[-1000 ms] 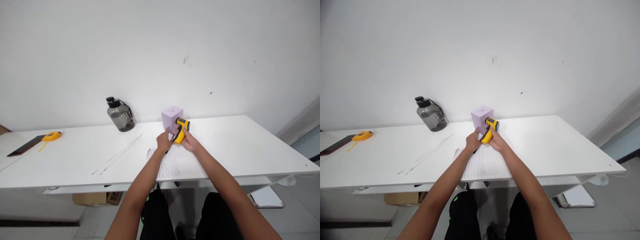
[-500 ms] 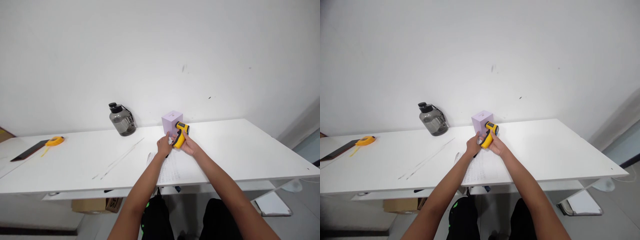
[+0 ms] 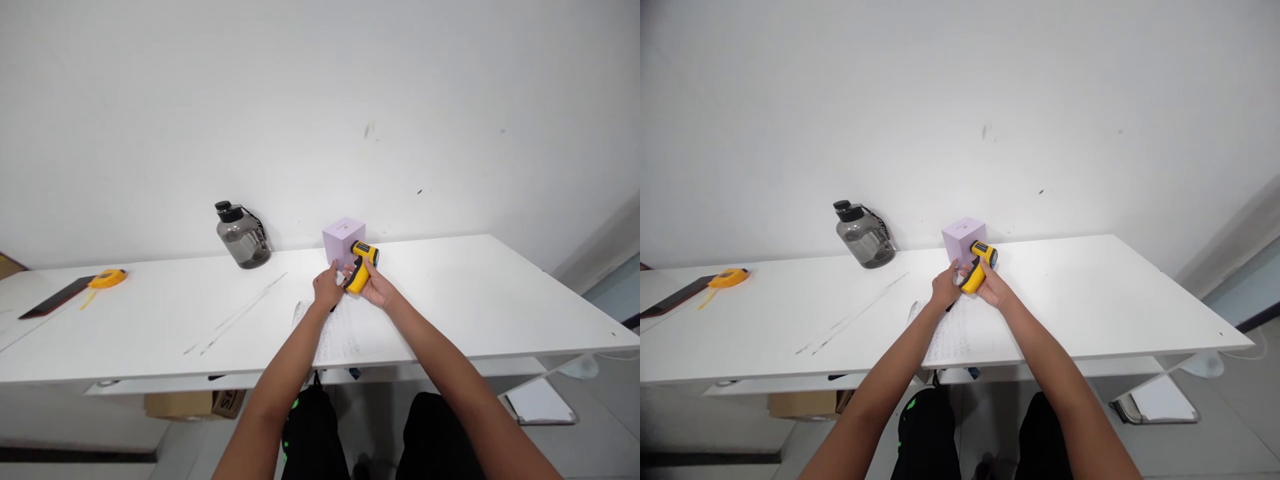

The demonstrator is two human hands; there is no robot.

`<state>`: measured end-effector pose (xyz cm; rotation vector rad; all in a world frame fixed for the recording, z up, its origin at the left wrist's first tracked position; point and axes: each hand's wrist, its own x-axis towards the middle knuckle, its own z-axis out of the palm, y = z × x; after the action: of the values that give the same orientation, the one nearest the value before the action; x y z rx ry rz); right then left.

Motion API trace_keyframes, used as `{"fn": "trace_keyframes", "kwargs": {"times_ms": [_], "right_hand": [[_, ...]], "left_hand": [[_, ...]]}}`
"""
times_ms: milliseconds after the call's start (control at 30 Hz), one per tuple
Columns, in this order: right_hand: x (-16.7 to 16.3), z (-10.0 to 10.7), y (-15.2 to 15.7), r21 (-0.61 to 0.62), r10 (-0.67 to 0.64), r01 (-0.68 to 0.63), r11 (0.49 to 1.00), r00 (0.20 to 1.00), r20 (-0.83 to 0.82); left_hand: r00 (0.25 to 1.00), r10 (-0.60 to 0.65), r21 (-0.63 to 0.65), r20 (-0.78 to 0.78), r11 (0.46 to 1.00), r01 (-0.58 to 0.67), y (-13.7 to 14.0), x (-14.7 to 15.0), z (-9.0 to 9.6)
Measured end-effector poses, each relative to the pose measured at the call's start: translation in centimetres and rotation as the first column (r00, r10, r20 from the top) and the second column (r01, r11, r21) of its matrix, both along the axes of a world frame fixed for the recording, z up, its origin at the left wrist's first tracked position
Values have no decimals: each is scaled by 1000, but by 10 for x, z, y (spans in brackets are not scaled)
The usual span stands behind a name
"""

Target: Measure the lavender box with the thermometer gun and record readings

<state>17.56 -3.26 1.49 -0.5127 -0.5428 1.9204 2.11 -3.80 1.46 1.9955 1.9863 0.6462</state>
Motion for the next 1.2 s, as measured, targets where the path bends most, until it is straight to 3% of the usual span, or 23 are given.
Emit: {"fn": "trace_keyframes", "kwargs": {"times_ms": [667,1200], "right_hand": [[0,3,-3,64,24,-24,998,1000,-9],[1,12,-8,34,4,-5,999,999,33]], "left_hand": [[1000,-3,-16,-4,1000,3,-1,1,2],[1000,-26,0,9,1000,26,2,4,-2]]}}
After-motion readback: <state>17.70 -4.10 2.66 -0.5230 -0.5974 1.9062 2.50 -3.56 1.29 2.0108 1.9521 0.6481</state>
